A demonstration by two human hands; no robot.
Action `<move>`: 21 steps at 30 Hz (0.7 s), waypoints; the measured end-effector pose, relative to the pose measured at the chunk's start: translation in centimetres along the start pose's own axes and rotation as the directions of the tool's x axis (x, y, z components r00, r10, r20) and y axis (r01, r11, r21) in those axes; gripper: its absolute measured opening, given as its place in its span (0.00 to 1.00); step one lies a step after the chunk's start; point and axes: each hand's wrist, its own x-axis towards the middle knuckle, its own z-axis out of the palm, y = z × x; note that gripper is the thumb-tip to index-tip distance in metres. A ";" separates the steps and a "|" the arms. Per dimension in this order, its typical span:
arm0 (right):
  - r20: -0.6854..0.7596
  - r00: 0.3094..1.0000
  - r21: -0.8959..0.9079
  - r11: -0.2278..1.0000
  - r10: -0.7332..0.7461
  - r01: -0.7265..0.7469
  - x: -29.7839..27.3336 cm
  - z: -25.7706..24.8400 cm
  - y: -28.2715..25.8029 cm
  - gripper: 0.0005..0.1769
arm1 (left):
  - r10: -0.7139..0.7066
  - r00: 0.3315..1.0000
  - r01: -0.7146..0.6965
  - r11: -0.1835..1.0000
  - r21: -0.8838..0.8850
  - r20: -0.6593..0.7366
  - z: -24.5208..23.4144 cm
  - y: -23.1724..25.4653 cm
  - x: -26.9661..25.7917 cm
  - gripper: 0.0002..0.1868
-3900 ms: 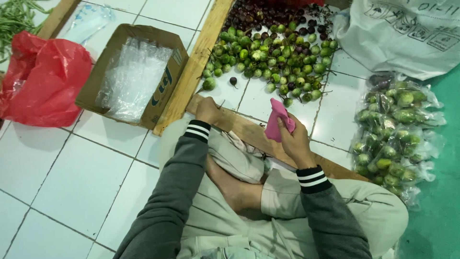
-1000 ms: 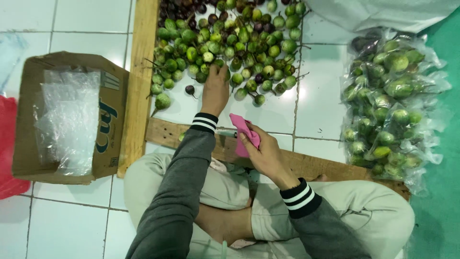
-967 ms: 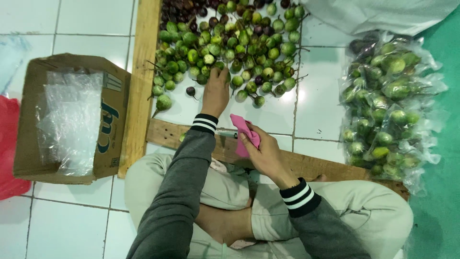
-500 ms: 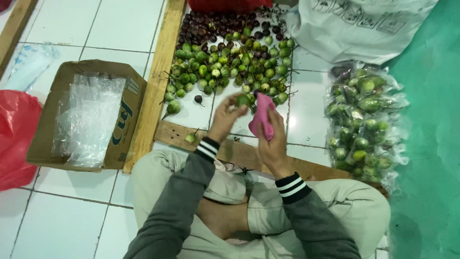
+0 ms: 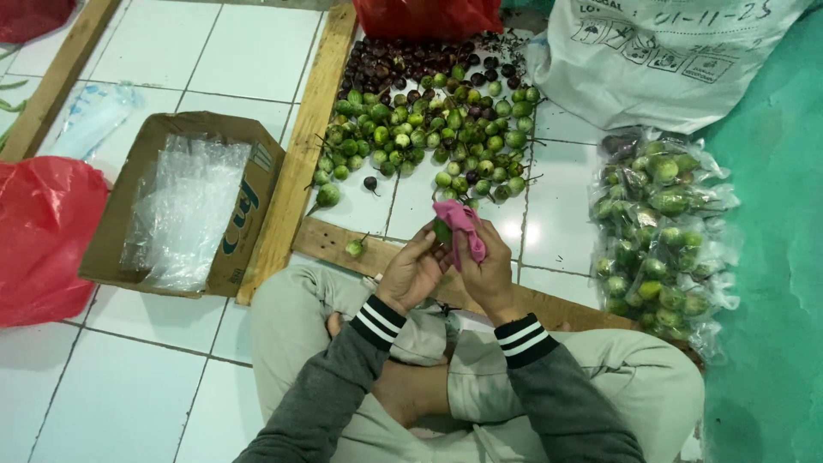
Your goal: Cleaning small green eggplants with a cloth and placing them into plastic bags
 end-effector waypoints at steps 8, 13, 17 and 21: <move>-0.006 0.999 -0.047 0.998 -0.032 0.032 0.3 0.0 -3.2 0.15 | 0.260 0.964 -0.248 0.824 0.509 0.050 -0.3 0.4 0.8 0.24; -0.005 0.989 -0.193 0.970 -0.150 0.146 0.5 -0.2 -3.5 0.16 | 0.311 0.945 -0.314 0.761 0.568 0.105 -1.8 0.0 1.5 0.24; -0.055 0.998 -0.063 0.998 0.008 -0.011 0.3 0.2 -2.9 0.13 | 0.281 0.942 -0.335 0.762 0.555 0.184 -1.6 -0.5 1.2 0.20; -0.088 0.976 0.084 0.978 0.200 -0.192 -0.3 -0.1 -0.5 0.15 | 0.310 0.924 -0.383 0.757 0.529 0.225 0.6 -0.3 0.6 0.24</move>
